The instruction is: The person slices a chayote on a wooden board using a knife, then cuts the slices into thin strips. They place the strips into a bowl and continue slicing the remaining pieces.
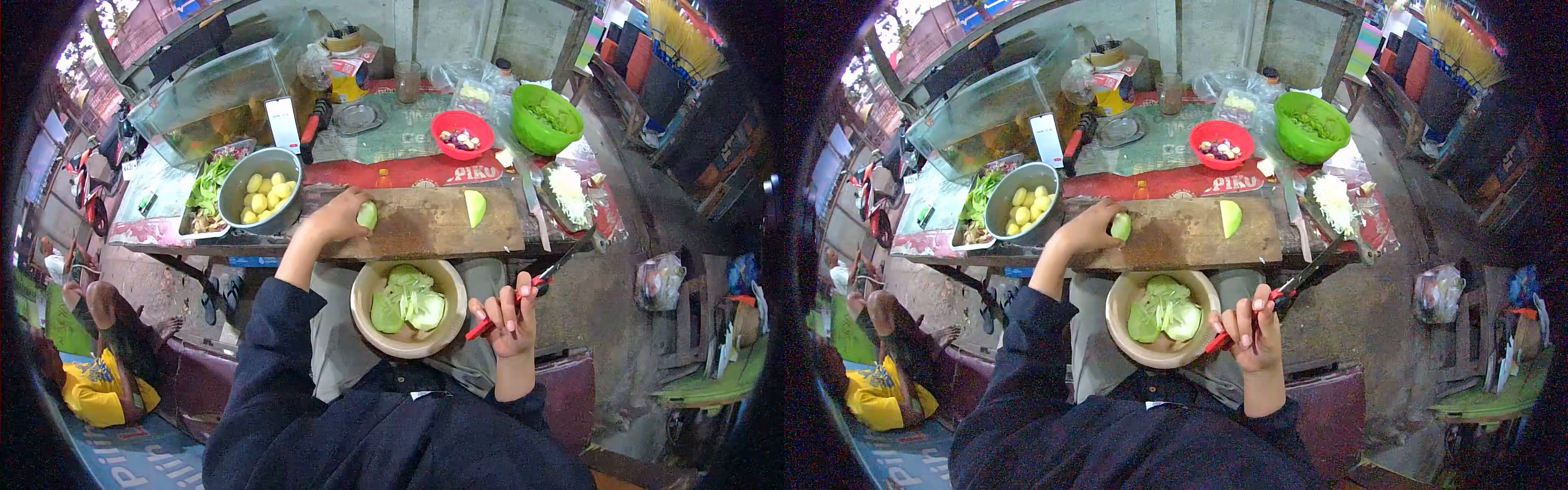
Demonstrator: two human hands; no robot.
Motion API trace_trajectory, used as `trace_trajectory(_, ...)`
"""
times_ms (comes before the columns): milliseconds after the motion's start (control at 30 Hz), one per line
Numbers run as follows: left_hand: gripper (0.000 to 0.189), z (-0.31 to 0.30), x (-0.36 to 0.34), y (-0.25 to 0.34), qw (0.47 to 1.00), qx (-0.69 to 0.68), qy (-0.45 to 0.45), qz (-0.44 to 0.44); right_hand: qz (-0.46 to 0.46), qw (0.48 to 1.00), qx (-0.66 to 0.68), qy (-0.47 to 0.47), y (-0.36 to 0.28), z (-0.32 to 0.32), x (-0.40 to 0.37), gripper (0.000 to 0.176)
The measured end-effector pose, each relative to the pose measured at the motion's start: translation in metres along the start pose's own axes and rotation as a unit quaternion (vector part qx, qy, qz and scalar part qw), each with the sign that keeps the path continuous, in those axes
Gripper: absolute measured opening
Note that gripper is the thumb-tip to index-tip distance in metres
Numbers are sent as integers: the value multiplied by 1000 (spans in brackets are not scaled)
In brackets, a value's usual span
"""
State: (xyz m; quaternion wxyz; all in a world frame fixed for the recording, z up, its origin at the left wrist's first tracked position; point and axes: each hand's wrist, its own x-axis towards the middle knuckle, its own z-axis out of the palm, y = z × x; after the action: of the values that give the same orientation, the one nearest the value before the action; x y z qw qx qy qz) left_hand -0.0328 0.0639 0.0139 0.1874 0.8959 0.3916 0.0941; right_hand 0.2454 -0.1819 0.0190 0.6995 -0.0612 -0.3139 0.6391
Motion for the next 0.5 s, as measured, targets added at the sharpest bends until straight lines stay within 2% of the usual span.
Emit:
trace_trajectory(33,66,8,0,-1,1000,1,1,-1,4,1000,0,2,0,0,0,21)
trace_trajectory(100,62,23,0,1,996,9,77,-40,8,1000,1,4,1,0,0,21)
trace_trajectory(133,53,30,-3,5,993,20,113,-31,14,999,-28,15,3,-2,0,21)
trace_trajectory(200,52,37,-9,13,990,15,130,-51,21,998,-55,26,5,-4,-1,21)
trace_trajectory(267,51,43,-13,24,987,10,146,-71,104,986,-93,94,6,-5,-2,17)
trace_trajectory(300,54,47,-15,29,986,-4,157,-60,104,986,-92,95,9,-1,2,17)
trace_trajectory(333,58,52,-17,34,985,-18,166,-49,205,937,-236,157,13,8,11,17)
trace_trajectory(367,58,56,-18,39,985,-18,165,-49,298,854,-371,213,16,13,16,18)
trace_trajectory(400,61,61,-19,43,982,-53,181,-22,284,848,-401,201,29,-4,11,30)
trace_trajectory(433,65,65,-19,48,977,-88,196,5,284,847,-401,202,41,-19,8,30)
trace_trajectory(467,67,67,-21,56,974,-101,202,18,200,805,-529,178,54,-31,7,33)
trace_trajectory(500,67,67,-24,64,974,-102,201,18,113,742,-644,150,61,-26,10,36)
